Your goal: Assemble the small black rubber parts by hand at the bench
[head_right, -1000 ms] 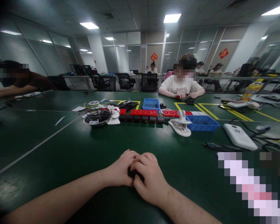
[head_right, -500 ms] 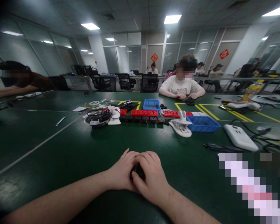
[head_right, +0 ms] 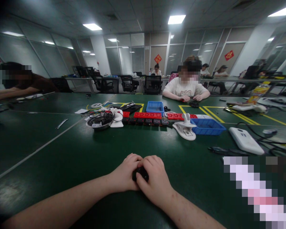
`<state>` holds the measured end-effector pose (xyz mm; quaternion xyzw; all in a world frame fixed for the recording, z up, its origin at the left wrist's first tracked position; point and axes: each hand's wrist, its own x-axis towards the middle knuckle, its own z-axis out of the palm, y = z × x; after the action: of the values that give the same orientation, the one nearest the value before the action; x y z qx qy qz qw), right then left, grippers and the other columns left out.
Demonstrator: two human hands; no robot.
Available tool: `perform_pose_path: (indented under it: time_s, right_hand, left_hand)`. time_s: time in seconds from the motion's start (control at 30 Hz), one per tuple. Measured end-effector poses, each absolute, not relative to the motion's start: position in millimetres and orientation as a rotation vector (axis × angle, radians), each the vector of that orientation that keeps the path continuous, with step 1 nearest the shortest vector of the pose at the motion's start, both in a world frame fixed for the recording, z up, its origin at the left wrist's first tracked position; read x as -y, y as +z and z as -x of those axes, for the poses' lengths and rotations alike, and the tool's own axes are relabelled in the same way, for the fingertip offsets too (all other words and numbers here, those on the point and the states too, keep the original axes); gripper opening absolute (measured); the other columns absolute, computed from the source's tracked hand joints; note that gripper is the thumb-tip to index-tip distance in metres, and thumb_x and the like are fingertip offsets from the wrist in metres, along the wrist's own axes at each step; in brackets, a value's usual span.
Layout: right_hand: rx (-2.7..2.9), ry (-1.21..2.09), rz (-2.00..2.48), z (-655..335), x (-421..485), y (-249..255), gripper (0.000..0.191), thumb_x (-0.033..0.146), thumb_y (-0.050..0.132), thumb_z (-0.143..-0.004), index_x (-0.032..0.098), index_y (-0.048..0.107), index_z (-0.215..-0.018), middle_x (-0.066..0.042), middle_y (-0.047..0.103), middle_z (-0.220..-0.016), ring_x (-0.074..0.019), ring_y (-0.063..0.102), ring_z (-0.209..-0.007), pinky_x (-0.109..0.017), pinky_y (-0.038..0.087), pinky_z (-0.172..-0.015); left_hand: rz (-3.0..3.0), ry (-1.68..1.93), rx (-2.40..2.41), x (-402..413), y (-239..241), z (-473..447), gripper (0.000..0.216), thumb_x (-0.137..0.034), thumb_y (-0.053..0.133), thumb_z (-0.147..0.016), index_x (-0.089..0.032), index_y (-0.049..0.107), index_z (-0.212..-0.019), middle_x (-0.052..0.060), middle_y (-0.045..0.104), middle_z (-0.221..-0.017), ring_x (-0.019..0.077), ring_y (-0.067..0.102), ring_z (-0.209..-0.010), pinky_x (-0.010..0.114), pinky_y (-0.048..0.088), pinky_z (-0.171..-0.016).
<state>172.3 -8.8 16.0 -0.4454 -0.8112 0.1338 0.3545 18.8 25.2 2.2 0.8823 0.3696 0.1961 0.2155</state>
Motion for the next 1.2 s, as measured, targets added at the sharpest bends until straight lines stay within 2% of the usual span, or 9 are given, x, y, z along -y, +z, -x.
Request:
perform_pose_path:
  time_s: [0.07,0.23,0.37,0.47,0.6,0.77,0.9,1.07,1.2]
  right_hand:
    - [2.116,0.387,1.064,-172.7,10.0,18.5,0.015,0.010,0.048,-0.067,0.018,0.053,-0.079,-0.004,0.056,-0.078,-0.0202,0.047,-0.079,-0.038,0.036,-0.074]
    - [2.172,0.424,0.863,-173.1,14.1,22.9,0.020,0.007,0.040,-0.062,0.019,0.054,-0.069,-0.001,0.059,-0.074,-0.0191,0.047,-0.081,-0.038,0.034,-0.078]
    - [2.234,0.399,0.769,-173.6,16.8,23.8,0.020,0.006,0.040,-0.060,0.020,0.053,-0.065,0.003,0.059,-0.069,-0.0181,0.049,-0.086,-0.043,0.024,-0.093]
    - [2.251,0.366,0.778,-174.6,18.0,25.7,0.027,0.007,0.040,-0.062,0.022,0.056,-0.076,0.003,0.061,-0.078,-0.0183,0.050,-0.091,-0.044,0.021,-0.098]
    - [2.181,0.321,0.854,-175.1,16.4,27.6,0.025,0.014,0.042,-0.068,0.020,0.053,-0.090,-0.003,0.059,-0.088,-0.0204,0.050,-0.087,-0.045,0.029,-0.092]
    - [2.085,0.243,1.048,-174.0,11.5,20.9,0.013,0.026,0.045,-0.073,0.017,0.048,-0.081,-0.006,0.053,-0.079,-0.0219,0.048,-0.076,-0.041,0.039,-0.073]
    - [2.108,0.247,1.228,-172.3,9.4,14.9,0.016,0.030,0.055,-0.073,0.017,0.049,-0.080,-0.006,0.052,-0.079,-0.0223,0.046,-0.076,-0.041,0.038,-0.071]
    - [2.147,0.290,1.273,-170.0,9.9,14.5,0.010,0.021,0.057,-0.072,0.017,0.051,-0.078,-0.005,0.052,-0.077,-0.0214,0.046,-0.075,-0.040,0.038,-0.073]
    - [2.130,0.277,1.172,-169.9,11.7,17.4,0.012,0.017,0.054,-0.069,0.017,0.055,-0.081,-0.006,0.052,-0.082,-0.0213,0.047,-0.079,-0.040,0.038,-0.073]
  left_hand:
    - [-2.449,0.546,-0.990,-27.5,1.6,-17.5,0.040,-0.032,0.075,-0.053,-0.019,0.057,-0.086,0.003,0.051,-0.098,0.0222,0.046,-0.095,0.038,0.034,-0.094]
    - [-2.489,0.501,-0.927,-32.0,-1.6,-14.6,0.031,-0.033,0.075,-0.055,-0.021,0.062,-0.080,0.002,0.050,-0.105,0.0244,0.044,-0.101,0.039,0.031,-0.095]
    - [-2.527,0.514,-0.886,-33.0,-4.7,-13.6,0.045,-0.035,0.074,-0.056,-0.022,0.059,-0.096,0.003,0.051,-0.107,0.0244,0.044,-0.102,0.040,0.029,-0.097]
    - [-2.535,0.483,-0.902,-31.3,-4.0,-14.0,0.056,-0.036,0.073,-0.056,-0.023,0.054,-0.107,0.004,0.050,-0.108,0.0250,0.044,-0.104,0.044,0.026,-0.099]
    - [-2.488,0.469,-0.957,-26.8,-0.2,-16.1,0.069,-0.041,0.074,-0.052,-0.023,0.048,-0.114,0.005,0.048,-0.114,0.0271,0.042,-0.109,0.052,0.016,-0.104]
    - [-2.437,0.523,-1.057,-20.2,3.9,-19.8,0.071,-0.052,0.073,-0.049,-0.021,0.047,-0.108,0.005,0.049,-0.110,0.0273,0.043,-0.107,0.056,0.009,-0.105]
    - [-2.448,0.561,-1.136,-14.4,4.4,-23.3,0.073,-0.059,0.073,-0.046,-0.017,0.050,-0.102,0.006,0.051,-0.101,0.0274,0.045,-0.102,0.055,0.007,-0.106]
    - [-2.454,0.533,-1.206,-13.3,4.1,-24.1,0.048,-0.044,0.072,-0.055,-0.018,0.055,-0.092,0.004,0.052,-0.093,0.0247,0.048,-0.095,0.054,0.009,-0.106]
    - [-2.414,0.512,-1.132,-17.5,2.8,-21.3,0.043,-0.037,0.071,-0.056,-0.021,0.056,-0.093,0.003,0.052,-0.096,0.0240,0.048,-0.097,0.052,0.014,-0.105]
